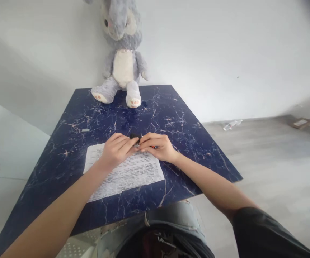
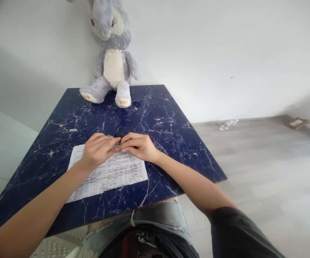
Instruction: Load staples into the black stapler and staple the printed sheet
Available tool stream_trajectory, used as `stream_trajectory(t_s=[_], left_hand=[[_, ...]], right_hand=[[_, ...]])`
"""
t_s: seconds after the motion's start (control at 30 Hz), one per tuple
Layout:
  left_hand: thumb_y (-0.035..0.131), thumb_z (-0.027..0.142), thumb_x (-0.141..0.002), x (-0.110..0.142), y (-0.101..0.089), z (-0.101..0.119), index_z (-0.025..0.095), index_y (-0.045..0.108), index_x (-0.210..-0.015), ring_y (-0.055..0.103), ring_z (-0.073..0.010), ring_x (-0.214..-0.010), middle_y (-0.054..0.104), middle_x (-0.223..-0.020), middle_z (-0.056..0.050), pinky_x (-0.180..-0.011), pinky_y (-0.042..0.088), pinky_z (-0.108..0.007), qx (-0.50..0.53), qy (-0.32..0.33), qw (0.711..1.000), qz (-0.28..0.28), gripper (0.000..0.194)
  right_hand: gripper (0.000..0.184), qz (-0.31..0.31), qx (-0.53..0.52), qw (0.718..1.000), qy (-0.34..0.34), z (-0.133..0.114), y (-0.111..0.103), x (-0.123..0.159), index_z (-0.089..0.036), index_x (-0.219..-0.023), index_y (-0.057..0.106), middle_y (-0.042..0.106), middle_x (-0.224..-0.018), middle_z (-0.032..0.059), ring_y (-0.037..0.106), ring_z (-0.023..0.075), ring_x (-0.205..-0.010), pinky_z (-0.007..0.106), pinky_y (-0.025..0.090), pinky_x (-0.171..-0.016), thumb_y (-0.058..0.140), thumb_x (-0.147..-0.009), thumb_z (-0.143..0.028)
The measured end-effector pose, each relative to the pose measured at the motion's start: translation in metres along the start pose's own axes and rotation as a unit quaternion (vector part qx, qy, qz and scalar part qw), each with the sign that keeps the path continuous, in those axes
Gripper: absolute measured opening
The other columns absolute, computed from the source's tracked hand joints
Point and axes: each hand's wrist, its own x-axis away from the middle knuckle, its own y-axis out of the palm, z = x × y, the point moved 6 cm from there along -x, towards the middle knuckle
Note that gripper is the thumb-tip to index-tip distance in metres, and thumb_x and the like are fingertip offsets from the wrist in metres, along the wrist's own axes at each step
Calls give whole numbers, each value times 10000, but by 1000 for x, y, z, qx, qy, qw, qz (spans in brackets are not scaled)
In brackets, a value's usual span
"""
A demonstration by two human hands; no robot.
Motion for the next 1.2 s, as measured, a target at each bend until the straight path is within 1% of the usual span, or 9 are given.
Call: stream_trajectory(t_s=[0.2,0.3,0.37,0.47,0.6,0.7,0.83,1.03,1.2], left_hand=[[543,254,-980,0,-77,-73,203,712,-1231,522,-347,-1408,665,-1403,-149,-1241,317,-536,-186,-113,955,204,307],[565,126,-864,5,-94,-131,58,582,-1420,388,-414,-1519,442,-1625,-250,-1246,294,-613,-269,-213,928,146,561],[542,94,-853,7,-92,-159,61,589,-1434,477,-401,-1466,442,-1639,-237,-1201,390,-583,-287,-247,922,79,584],[507,103,-877,7,-90,-170,116,710,-1299,636,-348,-1295,667,-1447,-160,-1122,494,-518,-320,-251,912,44,469],[556,198,-885,9,-98,-161,188,794,-1144,728,-335,-1054,795,-1164,-109,-954,583,-483,-357,-285,886,73,352],[574,192,-885,8,-100,-153,171,772,-1183,743,-293,-1032,807,-1094,-108,-948,581,-411,-334,-287,893,89,359],[568,211,-933,0,-89,-126,154,774,-1151,748,-272,-1059,802,-1125,-109,-1026,553,-395,-263,-222,930,132,305],[513,265,-1029,-10,-36,-62,211,770,-1204,764,-210,-976,799,-1122,-80,-946,603,-370,-34,-40,995,87,315],[574,275,-1025,-9,-19,-46,211,814,-1110,742,-176,-817,796,-1044,-83,-769,620,-322,36,-44,993,103,263]], right_hand=[[181,177,36,965,192,74,-66,6,-219,-1023,834,810,-1026,71,762,230,-922,404,640,-883,774,-864,-282],[184,229,70,926,292,124,-106,19,-178,-959,843,824,-889,76,783,252,-859,408,628,-893,783,-787,-204],[214,266,54,908,320,145,-126,29,-162,-982,840,832,-911,86,790,252,-879,382,620,-887,788,-785,-227],[309,259,61,906,330,161,-140,33,-151,-1063,834,831,-954,89,777,234,-890,347,596,-881,821,-776,-267],[296,240,206,893,321,158,-145,29,-175,-1088,845,786,-928,72,714,217,-837,366,559,-889,791,-804,-236],[239,251,263,890,274,142,-136,22,-175,-1035,845,728,-888,59,654,190,-740,362,549,-839,690,-852,-182],[194,221,219,936,167,99,-100,8,-196,-996,817,678,-847,41,603,179,-693,348,541,-754,641,-925,-239],[418,7,78,996,52,35,-23,-1,-244,-1340,676,678,-1096,87,654,234,-917,392,576,-800,660,-995,-480],[508,-67,132,989,13,34,9,1,-219,-1418,585,641,-1214,127,635,291,-1102,482,554,-984,699,-966,-421]])
